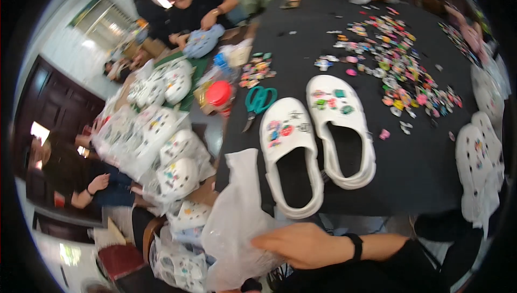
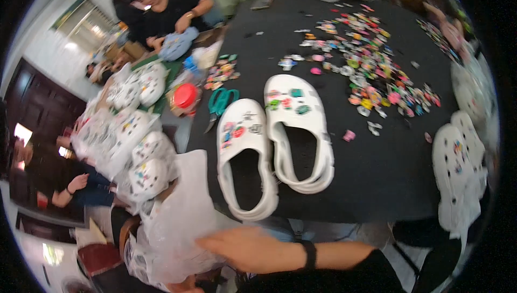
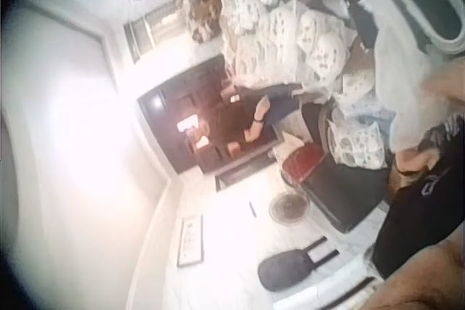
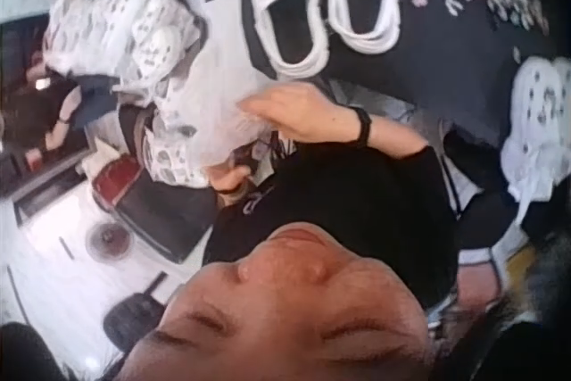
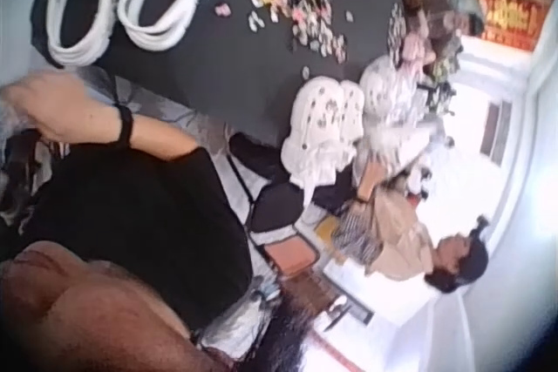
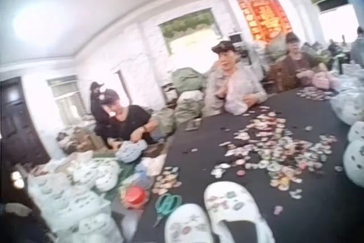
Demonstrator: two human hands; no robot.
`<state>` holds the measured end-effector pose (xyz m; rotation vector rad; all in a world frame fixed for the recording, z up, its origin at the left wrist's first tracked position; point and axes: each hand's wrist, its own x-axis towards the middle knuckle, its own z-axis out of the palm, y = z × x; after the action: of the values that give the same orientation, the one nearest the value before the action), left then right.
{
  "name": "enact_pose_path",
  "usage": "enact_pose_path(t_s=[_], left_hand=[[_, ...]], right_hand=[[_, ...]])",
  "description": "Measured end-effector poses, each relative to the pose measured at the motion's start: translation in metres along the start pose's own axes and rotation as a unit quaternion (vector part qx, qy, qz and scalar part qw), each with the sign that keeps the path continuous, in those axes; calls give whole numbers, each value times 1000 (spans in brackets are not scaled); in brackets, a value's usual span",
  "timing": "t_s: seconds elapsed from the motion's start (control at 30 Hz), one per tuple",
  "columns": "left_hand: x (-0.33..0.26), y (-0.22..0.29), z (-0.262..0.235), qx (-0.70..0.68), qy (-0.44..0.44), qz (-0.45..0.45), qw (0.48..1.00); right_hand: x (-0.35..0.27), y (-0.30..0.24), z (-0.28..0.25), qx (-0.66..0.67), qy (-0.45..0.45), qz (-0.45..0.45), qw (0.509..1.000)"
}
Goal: Applying decorative charms to white foam clogs.
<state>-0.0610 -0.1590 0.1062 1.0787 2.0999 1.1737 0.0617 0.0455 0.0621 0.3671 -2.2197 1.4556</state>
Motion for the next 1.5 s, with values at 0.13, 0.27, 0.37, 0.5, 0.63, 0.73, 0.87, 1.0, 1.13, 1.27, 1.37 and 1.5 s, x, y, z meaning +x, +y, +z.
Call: enact_pose_path(t_s=[0.13, 0.27, 0.37, 0.5, 0.63, 0.73, 0.87, 1.0, 1.13, 1.27, 1.37, 1.5], left_hand=[[-14, 28, 0, 91, -89, 100, 987], [4, 2, 10, 256, -66, 177, 948], [-2, -21, 38, 143, -27, 154, 977], [-2, -46, 38, 104, 45, 229, 967], [-3, -54, 9, 179, 270, 202, 924], [6, -52, 3, 198, 425, 173, 866], [10, -51, 18, 219, 408, 352, 814], [14, -33, 70, -184, 254, 332, 890], [0, -27, 84, -394, 14, 117, 911], [2, -15, 62, -303, -15, 166, 938], [5, -32, 56, -167, 41, 192, 966], [12, -33, 48, -135, 203, 175, 954]], right_hand=[[-10, -16, -23, 86, -77, 105, 988], [-7, 6, -9, 137, -173, 17, 975], [-15, 2, -3, 137, -175, 90, 971], [-2, 0, -6, 57, -252, 31, 965], [19, -20, -8, -84, -43, 0, 996], [5, -30, -13, 89, -88, 107, 986], [-14, -16, 13, 230, -117, 259, 931], [-26, 43, 30, 63, -87, 134, 985], [-67, 50, 56, 307, 295, 299, 854], [-35, 25, 33, 361, 249, 213, 873], [-23, 17, 29, 293, 325, 142, 888], [3, 14, 5, 449, 76, -88, 886]])
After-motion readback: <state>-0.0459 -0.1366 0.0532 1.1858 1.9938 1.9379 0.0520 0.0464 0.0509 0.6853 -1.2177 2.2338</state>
